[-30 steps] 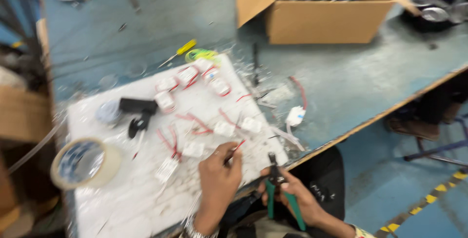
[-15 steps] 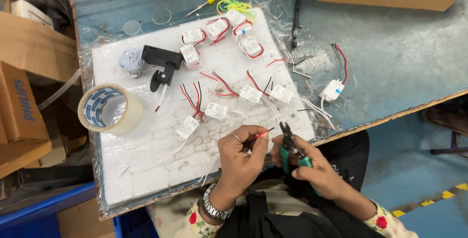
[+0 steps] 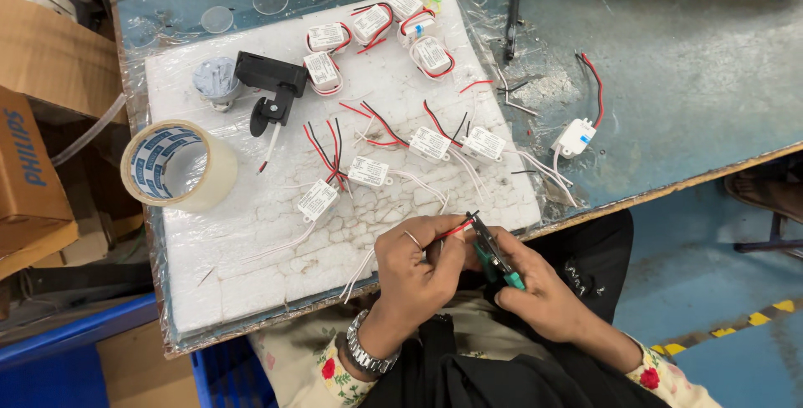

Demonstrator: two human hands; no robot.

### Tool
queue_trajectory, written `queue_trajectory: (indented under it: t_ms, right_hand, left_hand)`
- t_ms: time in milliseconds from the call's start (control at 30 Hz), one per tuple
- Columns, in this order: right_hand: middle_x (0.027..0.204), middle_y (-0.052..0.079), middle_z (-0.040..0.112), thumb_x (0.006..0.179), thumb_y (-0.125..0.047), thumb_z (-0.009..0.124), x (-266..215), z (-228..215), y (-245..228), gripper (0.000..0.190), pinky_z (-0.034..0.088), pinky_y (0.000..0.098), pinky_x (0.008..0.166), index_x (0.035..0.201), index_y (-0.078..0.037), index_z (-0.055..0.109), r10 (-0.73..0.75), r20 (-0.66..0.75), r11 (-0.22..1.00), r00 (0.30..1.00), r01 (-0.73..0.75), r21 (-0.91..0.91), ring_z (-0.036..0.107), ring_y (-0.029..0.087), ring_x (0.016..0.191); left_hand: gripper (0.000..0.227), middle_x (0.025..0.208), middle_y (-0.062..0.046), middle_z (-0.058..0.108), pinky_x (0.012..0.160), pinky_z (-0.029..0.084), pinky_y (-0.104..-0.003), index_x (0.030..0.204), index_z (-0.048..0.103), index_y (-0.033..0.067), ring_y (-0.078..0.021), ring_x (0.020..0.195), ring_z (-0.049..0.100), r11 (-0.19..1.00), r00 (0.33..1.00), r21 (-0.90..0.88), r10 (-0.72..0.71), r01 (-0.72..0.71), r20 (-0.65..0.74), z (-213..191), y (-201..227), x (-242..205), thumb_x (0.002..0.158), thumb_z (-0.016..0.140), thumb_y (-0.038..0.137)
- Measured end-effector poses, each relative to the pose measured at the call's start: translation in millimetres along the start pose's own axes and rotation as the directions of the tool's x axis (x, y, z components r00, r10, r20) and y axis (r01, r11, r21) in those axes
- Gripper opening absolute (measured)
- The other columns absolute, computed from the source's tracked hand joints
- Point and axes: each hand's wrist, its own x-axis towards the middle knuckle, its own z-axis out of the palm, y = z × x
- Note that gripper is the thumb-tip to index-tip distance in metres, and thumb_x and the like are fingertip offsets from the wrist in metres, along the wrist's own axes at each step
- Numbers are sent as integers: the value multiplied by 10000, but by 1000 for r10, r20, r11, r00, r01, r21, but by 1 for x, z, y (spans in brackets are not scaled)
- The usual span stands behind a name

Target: The person uses pliers to strip insulation from wires and then inserts the wires into small white electrical housings, repeating this process for multiple components.

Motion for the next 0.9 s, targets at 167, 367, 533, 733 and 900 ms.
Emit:
queue_trajectory:
  t_ms: [167, 367, 533, 733, 900]
  right_hand:
    - [1254, 108, 628, 692, 31, 501, -5, 5, -10, 755, 432, 311, 1068, 1446, 22, 473, -54, -38, 990, 998, 48, -136, 592, 175, 1184]
    - [1092, 87, 642, 662, 21, 502, -8, 6, -15, 722, 482, 328, 979, 1384, -7, 533, -61, -52, 980, 997, 50, -191, 601, 185, 1014]
    - [1005, 73, 629, 645, 7, 520, -7, 10, -17, 627, 508, 323, 900, 1270, -8, 568, -71, -82, 970, 994, 49, -237, 595, 184, 924]
    - [882, 74, 591, 651, -1, 513, -4, 12, -15, 548, 510, 324, 762, 1196, 7, 573, -127, -124, 960, 984, 91, -265, 566, 192, 792]
    - [821, 83, 551, 653, -12, 527, -4, 9, -11, 549, 489, 321, 708, 1200, 21, 564, -168, -119, 951, 979, 129, -281, 537, 198, 730]
  left_hand:
    - [120, 797, -105, 761, 522, 480, -249, 972, 766, -30, -137, 570, 638, 998, 1000, 54, 17, -18, 14, 2, -4, -5, 862, 717, -32]
    - [145, 871, -114, 754, 643, 563, -258, 1017, 739, -21, -159, 733, 737, 987, 988, 54, 153, -154, 29, 0, -7, -9, 874, 719, -27]
    - [152, 800, -98, 740, 550, 506, -245, 1002, 750, -31, -137, 610, 675, 995, 997, 68, 72, -73, 16, 0, -6, -14, 851, 735, -37]
    - [185, 838, -84, 735, 574, 499, -226, 1043, 732, -26, -99, 657, 668, 980, 985, 103, 169, -172, 42, 0, -7, -13, 858, 737, -39]
    - [185, 831, -88, 750, 515, 459, -213, 1034, 746, -33, -85, 590, 632, 989, 994, 100, 104, -107, 42, 3, -9, -14, 850, 741, -47]
